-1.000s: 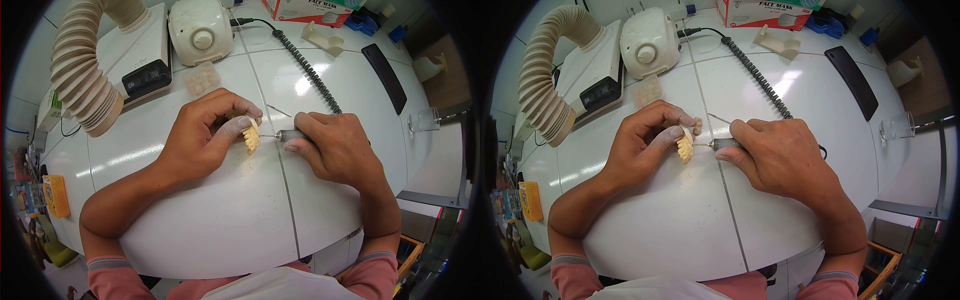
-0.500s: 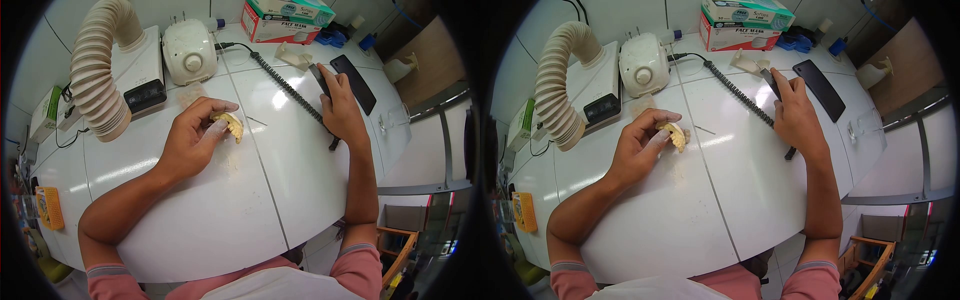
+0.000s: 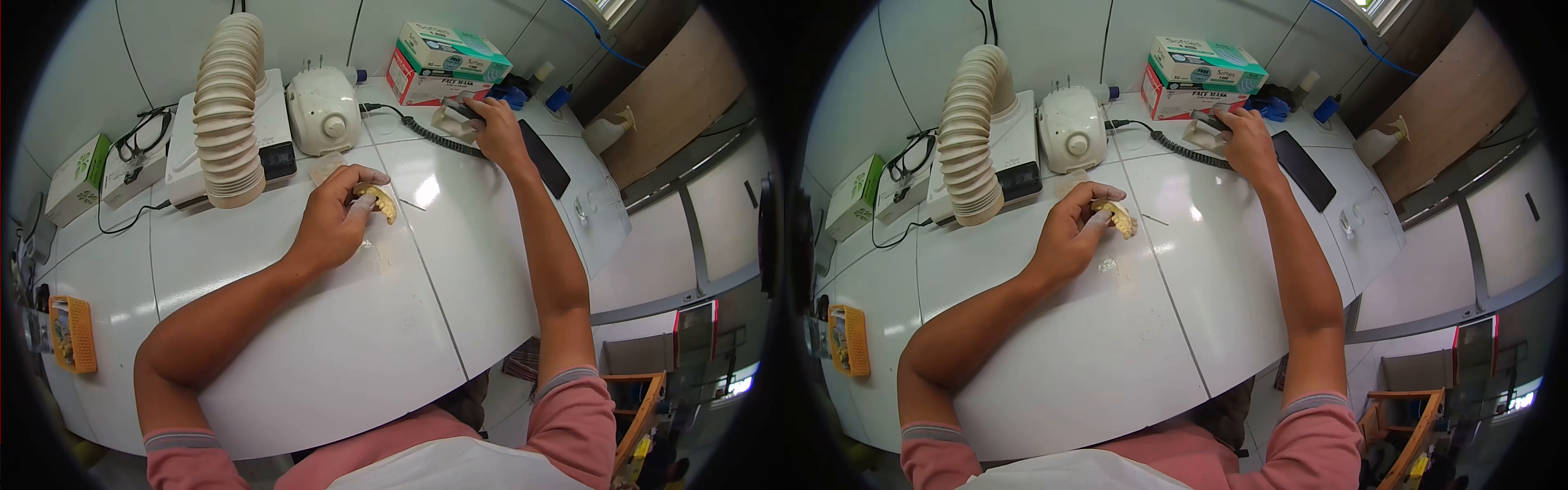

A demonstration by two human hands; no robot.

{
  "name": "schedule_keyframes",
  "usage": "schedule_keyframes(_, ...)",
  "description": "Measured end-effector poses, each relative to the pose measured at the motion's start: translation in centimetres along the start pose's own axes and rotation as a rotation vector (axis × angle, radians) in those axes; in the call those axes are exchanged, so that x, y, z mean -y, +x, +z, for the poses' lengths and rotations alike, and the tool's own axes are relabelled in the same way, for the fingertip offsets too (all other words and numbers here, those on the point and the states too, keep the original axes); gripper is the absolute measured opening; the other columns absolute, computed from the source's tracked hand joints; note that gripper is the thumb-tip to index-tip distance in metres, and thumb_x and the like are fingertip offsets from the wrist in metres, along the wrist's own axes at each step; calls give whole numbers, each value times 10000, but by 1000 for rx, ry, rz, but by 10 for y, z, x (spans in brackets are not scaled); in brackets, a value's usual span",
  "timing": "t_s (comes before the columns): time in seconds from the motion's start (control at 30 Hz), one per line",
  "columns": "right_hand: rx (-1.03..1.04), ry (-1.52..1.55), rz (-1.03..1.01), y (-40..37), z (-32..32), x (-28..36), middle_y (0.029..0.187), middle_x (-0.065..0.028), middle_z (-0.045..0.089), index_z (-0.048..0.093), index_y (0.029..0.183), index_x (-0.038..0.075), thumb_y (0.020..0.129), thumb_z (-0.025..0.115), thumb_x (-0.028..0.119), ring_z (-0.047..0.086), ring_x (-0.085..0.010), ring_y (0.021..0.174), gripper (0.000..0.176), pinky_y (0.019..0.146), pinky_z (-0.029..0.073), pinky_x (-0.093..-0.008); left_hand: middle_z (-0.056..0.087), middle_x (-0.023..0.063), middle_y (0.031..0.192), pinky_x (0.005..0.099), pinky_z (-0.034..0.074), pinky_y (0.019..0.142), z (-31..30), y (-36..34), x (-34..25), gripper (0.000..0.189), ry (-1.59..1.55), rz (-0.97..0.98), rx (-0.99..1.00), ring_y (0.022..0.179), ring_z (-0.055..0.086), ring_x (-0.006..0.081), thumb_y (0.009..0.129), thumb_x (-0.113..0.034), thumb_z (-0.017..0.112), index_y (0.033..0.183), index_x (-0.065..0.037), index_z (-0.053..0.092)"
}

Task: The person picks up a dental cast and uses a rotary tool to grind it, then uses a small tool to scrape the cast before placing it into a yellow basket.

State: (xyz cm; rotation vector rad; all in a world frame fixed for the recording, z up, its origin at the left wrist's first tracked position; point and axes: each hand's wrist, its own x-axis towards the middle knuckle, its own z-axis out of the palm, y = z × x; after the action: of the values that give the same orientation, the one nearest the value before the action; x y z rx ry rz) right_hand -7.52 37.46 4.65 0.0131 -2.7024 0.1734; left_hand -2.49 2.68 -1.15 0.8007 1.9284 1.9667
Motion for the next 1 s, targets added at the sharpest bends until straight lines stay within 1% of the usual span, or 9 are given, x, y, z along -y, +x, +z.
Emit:
schedule_keyframes(0.17, 61, -78, -5, 4, 19, 3, 1321, -104, 736, 726, 1413, 80, 913, 750, 1, 620, -321, 1218, 507, 1094, 501, -414, 664, 56, 1226, 283, 529, 1011, 0, -1, 3, 263, 46, 25, -22, 1121, 653, 112, 1096, 18, 526, 1338, -18, 623)
schedule_keyframes(0.27, 14, -77, -38, 2, 25, 3, 1294, -114, 739, 738, 1400, 90, 921, 753, 23, 625, -325, 1231, 484, 1094, 506, -428, 661, 50, 1233, 282, 522, 1006, -1, 0, 5, 247, 37, 36, -14, 1122, 643, 110, 1105, 6, 529, 1333, -25, 619)
schedule_keyframes(0.37, -198, -112, -126, -8, 26, 12, 1210, -121, 746, 779, 1302, 79, 930, 754, 37, 664, -329, 1162, 375, 1019, 541, -441, 658, 45, 1242, 284, 517, 1008, -1, 1, 5, 227, 44, 35, -13, 1138, 633, 107, 1108, 1, 532, 1318, -30, 612)
schedule_keyframes(0.47, -178, 148, -195, -38, -1, 62, 1052, -104, 730, 798, 1088, 75, 928, 765, 86, 688, -321, 990, 164, 908, 537, -455, 649, 42, 1249, 287, 515, 1017, -3, 0, 5, 223, 22, 18, -17, 1151, 625, 102, 1099, 12, 530, 1304, -36, 602)
schedule_keyframes(0.53, 2, 262, -167, -68, -17, 92, 960, -75, 712, 778, 967, 79, 920, 782, 102, 686, -300, 895, 52, 825, 518, -449, 642, 44, 1251, 287, 512, 1021, -2, 0, 4, 234, 21, -8, -16, 1154, 619, 98, 1088, 31, 520, 1299, -38, 595)
schedule_keyframes(0.6, 48, 288, -205, -93, -20, 106, 898, -50, 702, 791, 949, 91, 903, 789, 108, 675, -261, 874, 50, 787, 489, -409, 636, 54, 1248, 299, 507, 1055, -2, 0, -3, 252, -30, -29, -15, 1179, 630, 116, 1071, 54, 506, 1294, -30, 589)
schedule_keyframes(0.67, 16, 175, -323, -106, -19, 109, 889, -41, 702, 796, 955, 84, 891, 791, 104, 669, -238, 864, 67, 781, 479, -384, 628, 66, 1253, 316, 499, 1092, -1, 0, -4, 265, -45, -16, -21, 1217, 639, 139, 1056, 74, 494, 1289, -18, 582)
schedule_keyframes(0.77, 36, 146, -367, -114, -13, 103, 896, -33, 701, 800, 962, 85, 883, 804, 114, 663, -222, 863, 85, 781, 478, -375, 613, 86, 1276, 346, 483, 1147, -1, 0, -2, 270, -43, 34, -35, 1288, 645, 181, 1045, 89, 490, 1287, 1, 571)
schedule_keyframes(1.0, 20, 236, -355, -110, -8, 102, 893, -32, 693, 799, 927, 94, 877, 828, 120, 661, -219, 871, 64, 779, 483, -376, 591, 101, 1307, 373, 483, 1167, -1, 0, -2, 238, -99, 8, -27, 1337, 642, 224, 1081, 50, 516, 1310, 2, 558)
